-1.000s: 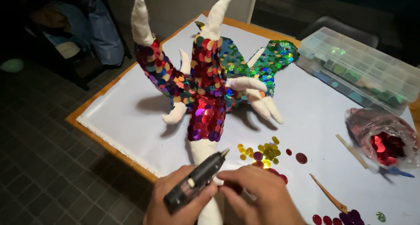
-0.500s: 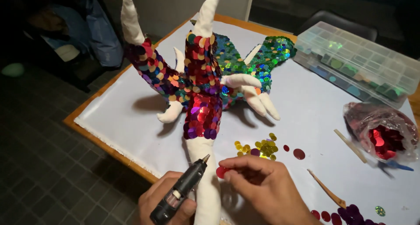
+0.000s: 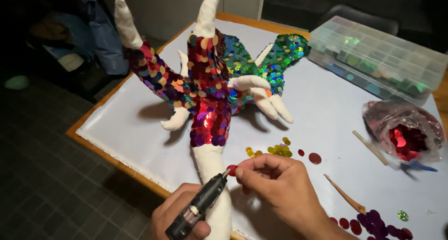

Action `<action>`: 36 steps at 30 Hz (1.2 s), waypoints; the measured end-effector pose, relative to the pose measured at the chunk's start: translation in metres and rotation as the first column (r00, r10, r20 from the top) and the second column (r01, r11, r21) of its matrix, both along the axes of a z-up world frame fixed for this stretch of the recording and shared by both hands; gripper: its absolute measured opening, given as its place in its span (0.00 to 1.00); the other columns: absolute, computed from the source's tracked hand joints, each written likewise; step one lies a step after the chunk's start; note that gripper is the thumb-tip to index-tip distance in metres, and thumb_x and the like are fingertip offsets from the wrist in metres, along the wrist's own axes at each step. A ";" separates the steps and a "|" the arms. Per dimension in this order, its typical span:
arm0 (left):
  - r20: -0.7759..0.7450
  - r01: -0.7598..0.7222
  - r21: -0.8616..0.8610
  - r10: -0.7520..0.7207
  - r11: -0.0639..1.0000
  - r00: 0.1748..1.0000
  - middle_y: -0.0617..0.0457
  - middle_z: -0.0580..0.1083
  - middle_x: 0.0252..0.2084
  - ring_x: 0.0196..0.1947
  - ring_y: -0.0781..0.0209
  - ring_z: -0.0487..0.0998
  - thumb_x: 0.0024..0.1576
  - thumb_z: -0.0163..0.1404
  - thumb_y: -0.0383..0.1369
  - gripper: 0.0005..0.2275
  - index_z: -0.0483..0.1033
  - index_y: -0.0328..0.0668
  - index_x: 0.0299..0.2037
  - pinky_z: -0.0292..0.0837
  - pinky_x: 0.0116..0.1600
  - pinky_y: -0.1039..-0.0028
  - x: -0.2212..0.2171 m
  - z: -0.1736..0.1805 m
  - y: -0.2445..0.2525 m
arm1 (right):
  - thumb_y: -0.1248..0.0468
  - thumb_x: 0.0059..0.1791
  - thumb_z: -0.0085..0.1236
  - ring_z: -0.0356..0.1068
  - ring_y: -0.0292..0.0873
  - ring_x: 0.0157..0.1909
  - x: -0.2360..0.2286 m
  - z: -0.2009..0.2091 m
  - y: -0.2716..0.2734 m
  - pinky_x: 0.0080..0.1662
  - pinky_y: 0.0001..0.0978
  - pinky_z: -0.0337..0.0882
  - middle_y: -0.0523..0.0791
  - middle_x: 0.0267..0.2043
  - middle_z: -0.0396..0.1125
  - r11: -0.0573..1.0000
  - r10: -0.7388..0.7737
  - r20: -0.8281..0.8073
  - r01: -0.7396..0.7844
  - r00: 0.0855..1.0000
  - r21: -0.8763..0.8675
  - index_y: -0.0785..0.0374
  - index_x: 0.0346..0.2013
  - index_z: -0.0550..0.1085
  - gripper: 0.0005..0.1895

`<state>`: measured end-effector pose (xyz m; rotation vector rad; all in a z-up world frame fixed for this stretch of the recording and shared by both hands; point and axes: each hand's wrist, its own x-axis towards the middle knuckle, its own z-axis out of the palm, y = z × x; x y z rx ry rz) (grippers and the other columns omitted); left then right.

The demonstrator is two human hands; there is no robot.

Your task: Decorating a stuffed leather horn by gluing individual sequins onto it using a hot glue gun

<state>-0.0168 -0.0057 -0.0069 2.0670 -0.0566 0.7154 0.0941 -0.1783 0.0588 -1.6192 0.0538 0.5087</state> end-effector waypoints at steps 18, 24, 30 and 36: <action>-0.104 0.060 0.026 -0.057 0.998 0.993 0.59 0.78 0.34 0.22 0.67 0.76 0.58 0.37 0.65 0.32 0.80 0.44 0.38 0.69 0.30 0.77 0.003 -0.002 0.001 | 0.74 0.44 0.69 0.75 0.46 0.26 -0.001 0.006 0.001 0.37 0.33 0.76 0.58 0.22 0.78 0.999 -0.045 -0.064 0.046 0.997 0.028 0.80 0.33 0.88 0.08; -0.108 0.043 0.011 -0.042 0.999 0.993 0.59 0.78 0.34 0.21 0.66 0.75 0.58 0.38 0.64 0.30 0.80 0.44 0.37 0.67 0.29 0.76 0.004 -0.001 0.002 | 0.69 0.46 0.69 0.61 0.41 0.21 0.003 0.001 0.001 0.27 0.27 0.57 0.58 0.19 0.74 0.999 -0.026 -0.107 0.030 0.994 0.038 0.77 0.34 0.88 0.10; -0.080 0.078 0.026 -0.076 0.997 0.994 0.57 0.78 0.35 0.23 0.66 0.76 0.60 0.40 0.60 0.27 0.78 0.42 0.35 0.68 0.29 0.76 0.006 -0.012 0.008 | 0.68 0.47 0.69 0.58 0.40 0.20 0.008 -0.005 0.000 0.26 0.28 0.56 0.54 0.19 0.72 0.999 -0.010 -0.070 0.013 0.997 0.047 0.76 0.31 0.87 0.09; -0.126 0.106 -0.023 -0.108 0.994 0.986 0.56 0.76 0.33 0.21 0.67 0.71 0.58 0.42 0.60 0.28 0.78 0.40 0.34 0.64 0.29 0.77 0.007 -0.013 0.011 | 0.69 0.48 0.66 0.58 0.41 0.18 0.011 -0.007 0.001 0.24 0.29 0.56 0.55 0.18 0.70 0.994 -0.023 -0.108 0.034 0.994 0.103 0.77 0.31 0.85 0.09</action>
